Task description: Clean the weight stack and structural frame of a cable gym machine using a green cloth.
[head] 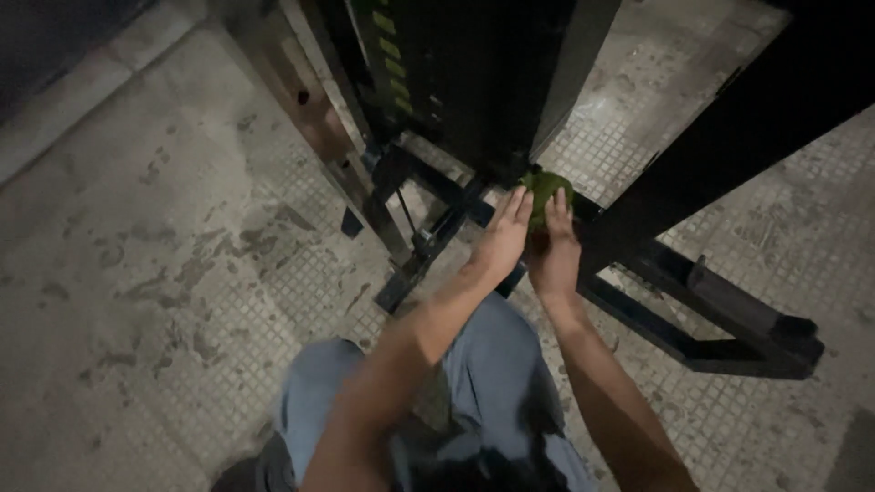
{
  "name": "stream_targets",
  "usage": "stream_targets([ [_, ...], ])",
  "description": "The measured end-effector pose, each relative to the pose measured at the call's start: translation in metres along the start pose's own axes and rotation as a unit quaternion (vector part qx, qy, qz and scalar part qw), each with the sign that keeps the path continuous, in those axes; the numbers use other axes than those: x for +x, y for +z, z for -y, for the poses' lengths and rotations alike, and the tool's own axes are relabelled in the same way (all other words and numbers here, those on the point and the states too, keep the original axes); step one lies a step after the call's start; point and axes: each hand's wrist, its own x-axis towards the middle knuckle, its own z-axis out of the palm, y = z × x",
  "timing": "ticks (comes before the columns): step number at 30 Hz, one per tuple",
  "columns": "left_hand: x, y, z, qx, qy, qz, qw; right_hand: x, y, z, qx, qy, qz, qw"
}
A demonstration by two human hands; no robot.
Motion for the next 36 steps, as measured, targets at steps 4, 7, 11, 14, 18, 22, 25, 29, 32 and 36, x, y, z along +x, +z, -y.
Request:
stream_targets([
  [4, 0.008, -0.028, 0.003, 0.182, 0.076, 0.026, 0.980, 0.010, 0.008, 0.002, -0.035, -0.158, -0.105, 0.981],
  [7, 0.030, 0.000, 0.004, 0.188, 0.134, -0.052, 0.972, 0.022, 0.009, -0.004, -0.052, -0.042, -0.071, 0.995],
  [11, 0.024, -0.001, 0.007, 0.226, 0.197, -0.046, 0.953, 0.022, 0.042, -0.062, -0.201, 0.005, -0.012, 0.980],
  [14, 0.027, 0.025, 0.014, 0.295, 0.168, -0.101, 0.935, 0.029, 0.069, -0.114, -0.319, -0.046, 0.008, 0.946],
  [18, 0.049, 0.074, 0.043, 0.244, 0.094, -0.209, 0.942, 0.058, 0.088, -0.108, -0.318, -0.087, 0.039, 0.943],
  [22, 0.061, 0.078, 0.038, 0.138, 0.102, -0.121, 0.978, 0.064, 0.097, -0.119, -0.244, -0.102, 0.020, 0.964],
  [25, 0.061, 0.077, 0.020, 0.074, 0.075, -0.114, 0.988, 0.059, 0.080, -0.100, -0.195, -0.114, 0.002, 0.974],
  [29, 0.059, 0.069, 0.002, 0.181, 0.114, -0.148, 0.966, 0.043, 0.048, -0.078, -0.485, 0.035, 0.183, 0.855],
  [32, 0.062, 0.082, 0.037, 0.156, 0.156, -0.145, 0.965, 0.053, 0.058, -0.070, -0.372, 0.091, 0.151, 0.911],
  [36, 0.074, 0.085, 0.063, 0.042, 0.177, -0.192, 0.964, 0.068, 0.086, -0.122, -0.330, -0.082, 0.010, 0.940],
])
